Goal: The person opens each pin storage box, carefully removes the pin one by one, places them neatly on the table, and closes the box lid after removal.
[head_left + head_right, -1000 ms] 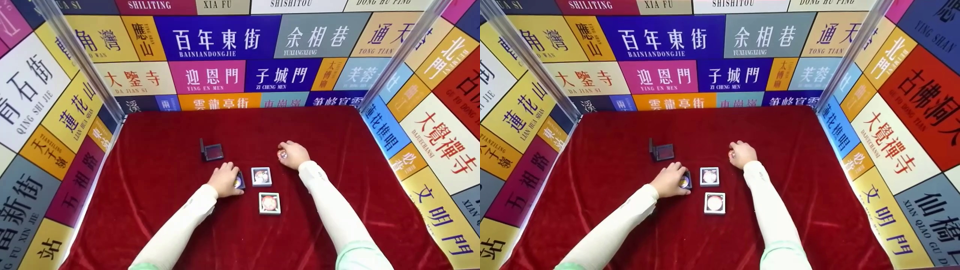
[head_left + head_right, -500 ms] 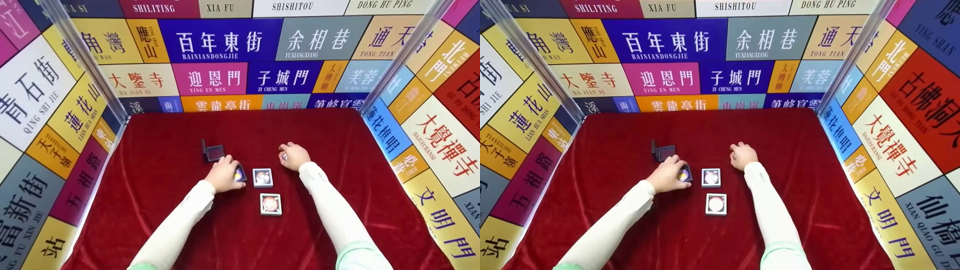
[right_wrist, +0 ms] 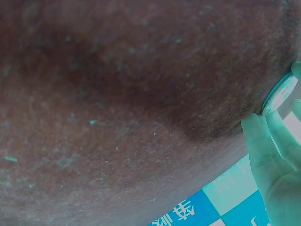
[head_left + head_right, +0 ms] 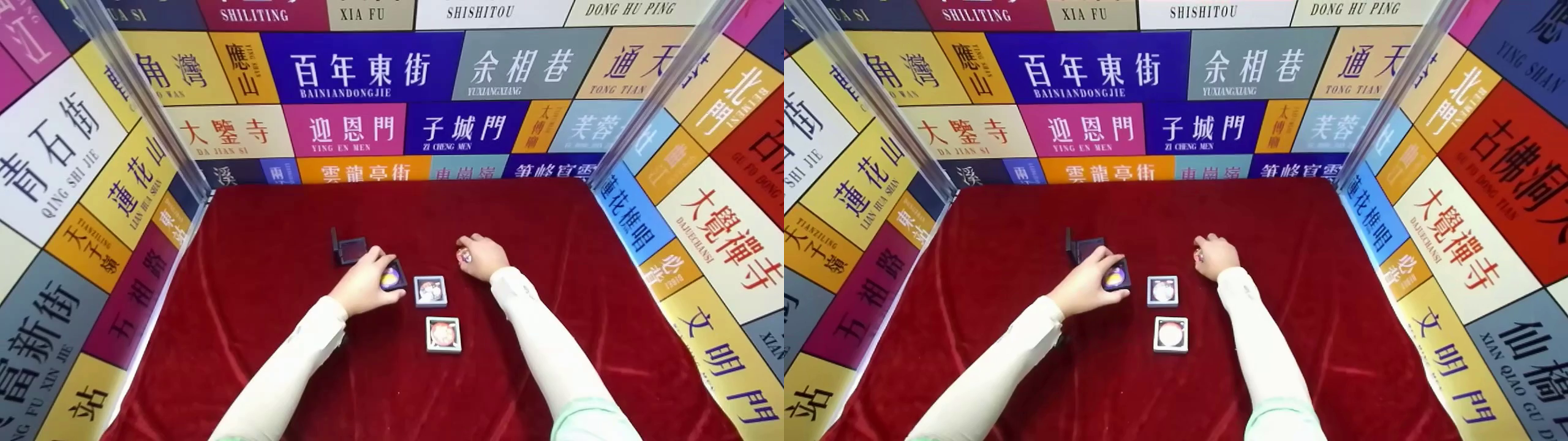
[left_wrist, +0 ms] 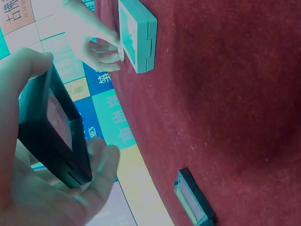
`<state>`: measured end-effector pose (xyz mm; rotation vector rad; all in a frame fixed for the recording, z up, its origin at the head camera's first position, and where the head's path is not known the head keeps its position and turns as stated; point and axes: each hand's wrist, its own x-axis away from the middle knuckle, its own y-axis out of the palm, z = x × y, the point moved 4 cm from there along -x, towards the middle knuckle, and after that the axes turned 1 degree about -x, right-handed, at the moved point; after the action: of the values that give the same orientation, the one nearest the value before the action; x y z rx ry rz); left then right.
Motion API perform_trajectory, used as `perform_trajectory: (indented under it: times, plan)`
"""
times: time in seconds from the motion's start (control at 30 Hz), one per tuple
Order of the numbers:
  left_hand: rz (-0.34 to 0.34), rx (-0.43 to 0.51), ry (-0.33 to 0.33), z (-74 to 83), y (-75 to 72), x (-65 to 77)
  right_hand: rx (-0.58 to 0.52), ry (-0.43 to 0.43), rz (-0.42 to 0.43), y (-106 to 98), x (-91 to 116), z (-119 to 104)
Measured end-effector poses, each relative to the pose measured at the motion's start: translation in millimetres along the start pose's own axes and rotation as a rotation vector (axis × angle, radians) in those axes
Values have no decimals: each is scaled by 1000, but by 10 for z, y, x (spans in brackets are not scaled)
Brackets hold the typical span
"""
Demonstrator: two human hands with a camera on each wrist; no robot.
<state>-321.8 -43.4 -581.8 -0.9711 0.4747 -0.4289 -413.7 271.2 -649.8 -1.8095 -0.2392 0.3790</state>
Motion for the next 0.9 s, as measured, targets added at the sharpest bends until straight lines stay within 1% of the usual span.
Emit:
perform_trajectory:
  times: [0.13, 0.27, 0.47, 0.57, 0.77, 0.9]
  plan:
    - [34, 27, 17, 28, -84, 10, -13, -16, 1, -25, 10, -6]
    - [58, 48, 16, 53, -173, 14, -41, -32, 5, -55, 30, 5]
    - [78, 61, 14, 94, -277, 49, -105, -47, 23, -20, 108, 31]
    - [103, 67, 22, 110, -327, 74, -142, -47, 38, 2, 167, 42]
    - [185, 104, 59, 147, -463, 106, -220, -18, 110, -8, 250, 86]
    - [230, 130, 76, 174, -546, 146, -290, 15, 139, -52, 276, 80]
